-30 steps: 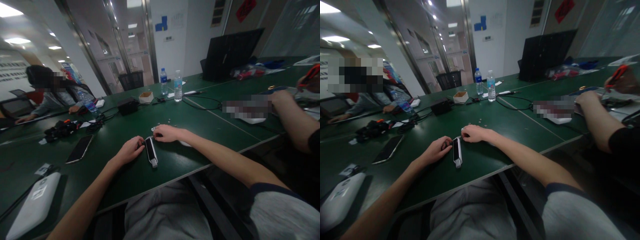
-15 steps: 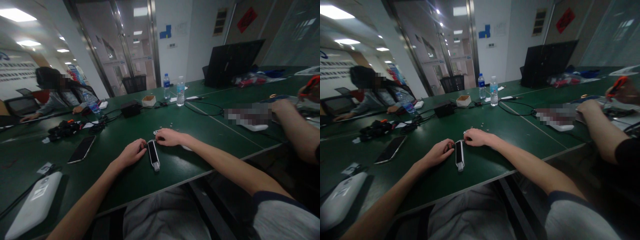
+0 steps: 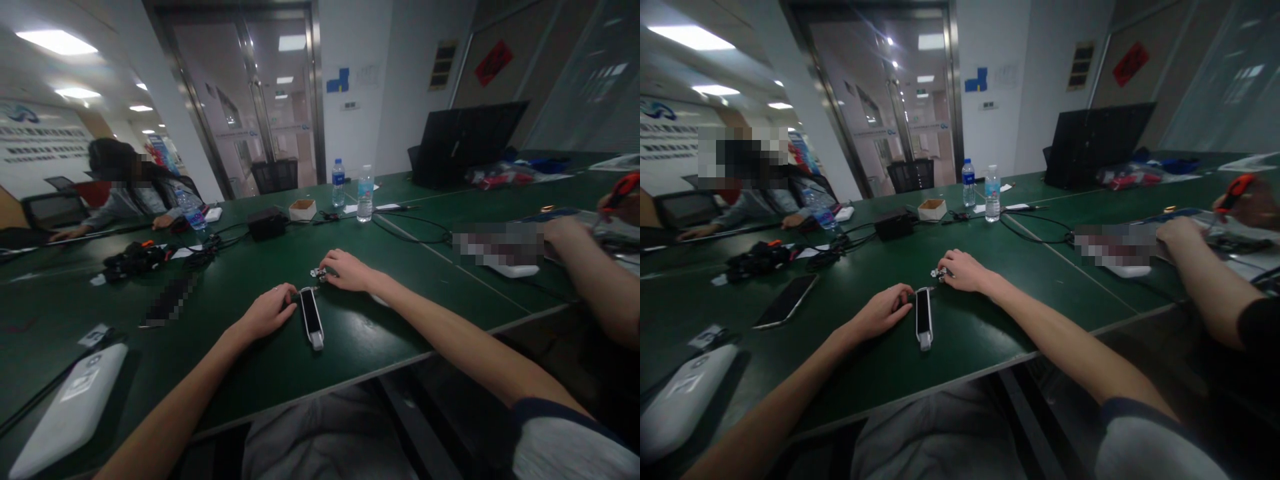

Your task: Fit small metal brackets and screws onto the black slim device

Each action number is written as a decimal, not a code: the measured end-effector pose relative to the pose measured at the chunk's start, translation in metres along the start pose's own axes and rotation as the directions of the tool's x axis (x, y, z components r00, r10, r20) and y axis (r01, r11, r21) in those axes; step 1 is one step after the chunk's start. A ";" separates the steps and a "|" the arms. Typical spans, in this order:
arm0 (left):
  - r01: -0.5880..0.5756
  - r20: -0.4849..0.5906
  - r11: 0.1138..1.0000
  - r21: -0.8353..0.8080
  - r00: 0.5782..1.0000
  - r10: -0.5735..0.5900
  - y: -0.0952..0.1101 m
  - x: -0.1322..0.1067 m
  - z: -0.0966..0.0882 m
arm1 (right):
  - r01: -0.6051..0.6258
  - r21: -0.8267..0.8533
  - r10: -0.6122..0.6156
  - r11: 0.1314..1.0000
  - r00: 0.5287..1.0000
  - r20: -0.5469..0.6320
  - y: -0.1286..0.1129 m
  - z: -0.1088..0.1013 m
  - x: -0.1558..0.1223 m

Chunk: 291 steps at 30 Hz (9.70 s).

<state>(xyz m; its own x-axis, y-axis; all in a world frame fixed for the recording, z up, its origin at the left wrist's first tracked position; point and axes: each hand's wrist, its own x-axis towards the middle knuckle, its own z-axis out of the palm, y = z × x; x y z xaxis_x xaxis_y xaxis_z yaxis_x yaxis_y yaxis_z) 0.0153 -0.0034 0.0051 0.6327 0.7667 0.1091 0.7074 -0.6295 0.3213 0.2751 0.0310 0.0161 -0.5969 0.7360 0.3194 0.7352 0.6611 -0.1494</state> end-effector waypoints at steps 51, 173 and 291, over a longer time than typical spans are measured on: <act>0.190 -0.011 0.979 -0.067 0.981 -0.191 0.000 0.002 -0.006 | -0.297 -0.276 0.314 0.914 0.949 0.016 0.057 -0.003 -0.007; 0.263 -0.115 0.870 -0.416 0.934 -0.338 0.006 0.003 -0.002 | 0.191 0.190 -0.202 0.963 0.979 0.039 -0.012 0.019 0.004; 0.127 -0.158 0.977 -0.173 0.975 -0.154 0.011 0.003 0.006 | 0.190 0.184 -0.199 0.964 0.979 0.033 -0.012 0.019 0.005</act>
<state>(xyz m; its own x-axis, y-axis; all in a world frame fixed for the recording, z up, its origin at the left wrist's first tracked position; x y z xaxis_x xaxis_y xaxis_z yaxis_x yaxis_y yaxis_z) 0.0268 -0.0089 0.0038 0.4583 0.8648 0.2051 0.7168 -0.4961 0.4901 0.2571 0.0294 0.0019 -0.7418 0.5937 0.3119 0.5362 0.8044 -0.2559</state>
